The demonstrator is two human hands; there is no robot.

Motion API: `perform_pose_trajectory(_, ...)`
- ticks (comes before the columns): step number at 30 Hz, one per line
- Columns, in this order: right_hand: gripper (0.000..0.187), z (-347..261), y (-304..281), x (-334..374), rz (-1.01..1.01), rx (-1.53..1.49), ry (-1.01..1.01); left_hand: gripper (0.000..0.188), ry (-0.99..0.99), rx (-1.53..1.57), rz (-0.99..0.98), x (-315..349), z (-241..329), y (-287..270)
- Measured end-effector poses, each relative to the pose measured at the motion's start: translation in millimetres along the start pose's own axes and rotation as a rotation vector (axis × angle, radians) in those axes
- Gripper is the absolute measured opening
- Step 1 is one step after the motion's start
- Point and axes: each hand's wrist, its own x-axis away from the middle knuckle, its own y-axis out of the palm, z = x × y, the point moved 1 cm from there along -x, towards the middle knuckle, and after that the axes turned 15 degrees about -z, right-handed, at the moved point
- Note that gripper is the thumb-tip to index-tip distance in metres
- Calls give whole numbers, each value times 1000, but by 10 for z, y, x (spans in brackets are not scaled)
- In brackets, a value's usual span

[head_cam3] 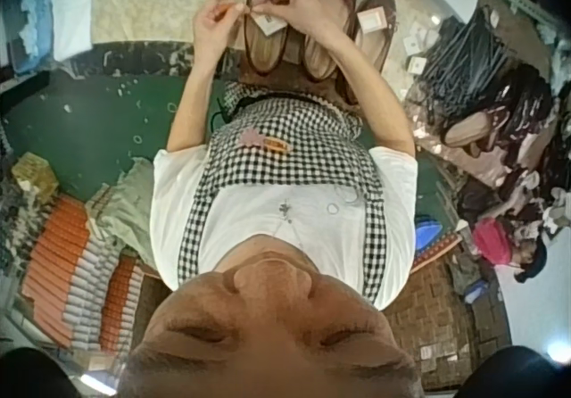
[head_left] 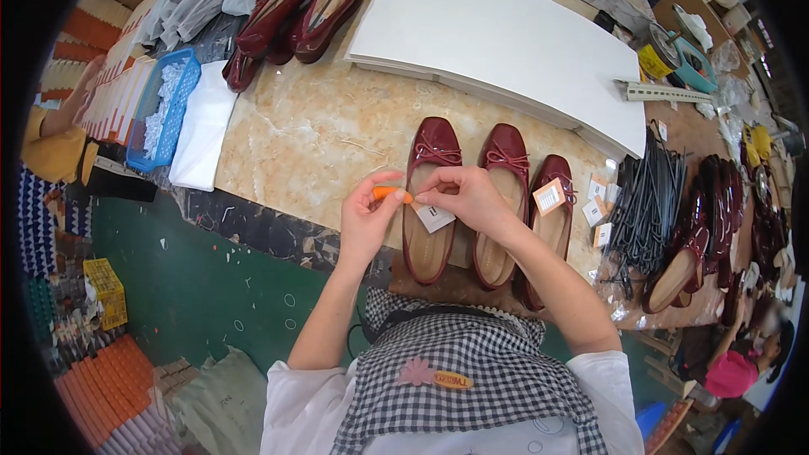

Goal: The person places small white paper tags inside maroon patent leather flats and secures them with orange tape. They then stuff white tissue paper into the shoes to maintain their shape and place the finished pairs onto a pile on the table.

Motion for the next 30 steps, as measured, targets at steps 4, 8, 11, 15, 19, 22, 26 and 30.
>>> perform_pose_trajectory(4,14,24,22,-44,143,197,-161,12,50,-99,-28,9,-20,-37)
perform_pose_trajectory(8,14,2,5,-41,104,-64,-61,13,40,-235,-27,8,-17,-79)
perform_pose_trajectory(11,14,32,6,-52,126,-101,-85,14,70,-301,-41,16,23,-61)
perform_pose_trajectory(15,14,29,21,-53,146,-82,-96,13,36,-307,-42,3,49,-62)
perform_pose_trajectory(19,14,47,40,-59,154,-78,-107,11,74,-361,-39,-8,29,-46)
perform_pose_trajectory(22,13,45,66,-50,165,-79,-90,12,59,-297,-21,-31,-54,-40)
perform_pose_trajectory(26,13,24,58,-38,189,-79,-65,12,58,-237,-24,-47,-101,-24)
perform_pose_trajectory(30,13,16,58,-23,197,-39,-71,13,-4,-206,-38,-29,-144,-30)
